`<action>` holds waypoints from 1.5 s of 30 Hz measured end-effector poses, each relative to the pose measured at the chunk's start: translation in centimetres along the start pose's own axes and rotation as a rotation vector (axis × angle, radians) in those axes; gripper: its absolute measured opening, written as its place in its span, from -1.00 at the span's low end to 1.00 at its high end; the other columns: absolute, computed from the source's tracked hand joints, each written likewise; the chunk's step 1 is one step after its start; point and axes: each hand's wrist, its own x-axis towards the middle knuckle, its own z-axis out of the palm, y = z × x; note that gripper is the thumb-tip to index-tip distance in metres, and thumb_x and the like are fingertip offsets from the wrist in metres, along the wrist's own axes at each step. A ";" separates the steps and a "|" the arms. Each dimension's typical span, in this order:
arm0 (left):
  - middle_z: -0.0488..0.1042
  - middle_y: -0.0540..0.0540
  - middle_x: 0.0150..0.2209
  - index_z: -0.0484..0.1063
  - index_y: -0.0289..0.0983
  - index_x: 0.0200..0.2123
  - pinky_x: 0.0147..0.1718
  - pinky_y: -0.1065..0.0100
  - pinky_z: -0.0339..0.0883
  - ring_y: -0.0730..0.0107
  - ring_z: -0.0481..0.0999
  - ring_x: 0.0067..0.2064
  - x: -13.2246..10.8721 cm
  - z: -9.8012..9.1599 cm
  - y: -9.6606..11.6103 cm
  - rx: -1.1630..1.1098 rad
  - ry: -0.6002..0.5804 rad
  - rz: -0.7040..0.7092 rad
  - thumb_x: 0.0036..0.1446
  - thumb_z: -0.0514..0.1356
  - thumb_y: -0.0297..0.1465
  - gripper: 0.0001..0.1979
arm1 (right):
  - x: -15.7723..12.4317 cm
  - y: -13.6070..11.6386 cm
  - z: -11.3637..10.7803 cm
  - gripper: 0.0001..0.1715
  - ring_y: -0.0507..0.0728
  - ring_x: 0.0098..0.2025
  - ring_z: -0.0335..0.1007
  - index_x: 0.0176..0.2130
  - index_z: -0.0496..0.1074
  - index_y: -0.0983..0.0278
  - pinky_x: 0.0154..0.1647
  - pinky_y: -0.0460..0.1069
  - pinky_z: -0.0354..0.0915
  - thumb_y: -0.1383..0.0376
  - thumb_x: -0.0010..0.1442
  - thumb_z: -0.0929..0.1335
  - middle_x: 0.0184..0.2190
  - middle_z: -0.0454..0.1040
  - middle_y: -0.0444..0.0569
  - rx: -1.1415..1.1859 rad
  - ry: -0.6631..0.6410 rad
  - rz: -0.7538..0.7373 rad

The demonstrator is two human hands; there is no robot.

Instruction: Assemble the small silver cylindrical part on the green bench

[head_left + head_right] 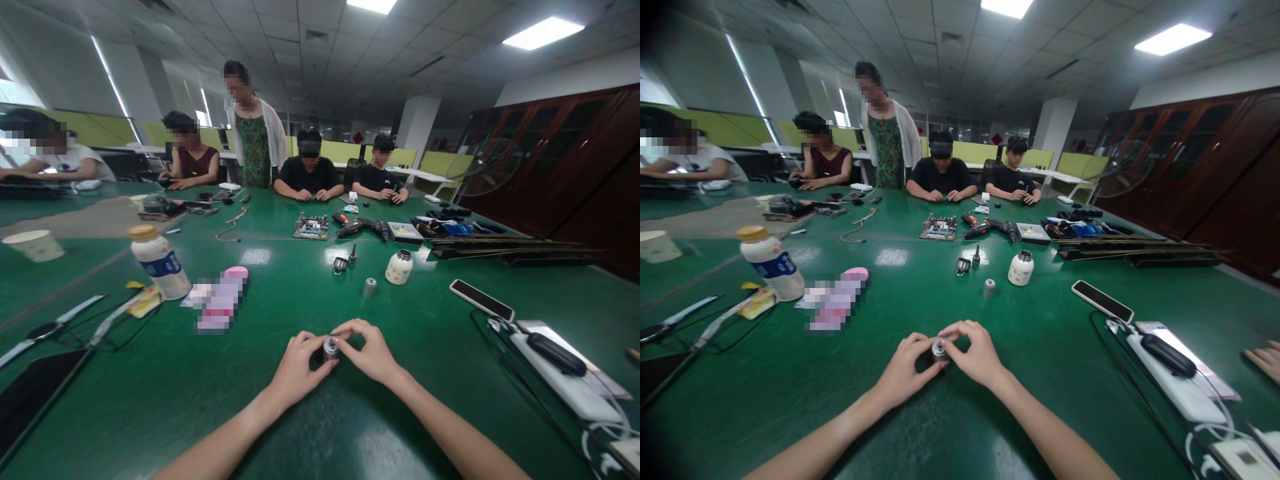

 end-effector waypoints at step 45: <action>0.54 -0.10 -0.19 0.50 -0.13 -0.05 -0.12 0.16 0.29 0.17 0.44 -0.13 0.1 -0.2 0.3 0.012 0.009 -0.026 0.11 0.26 -0.21 -0.68 | 1.5 6.5 -5.2 -0.65 0.12 -0.24 0.52 -0.30 0.54 0.33 -0.13 0.04 0.40 0.13 -0.04 0.51 -0.27 0.61 0.02 0.129 -0.495 0.158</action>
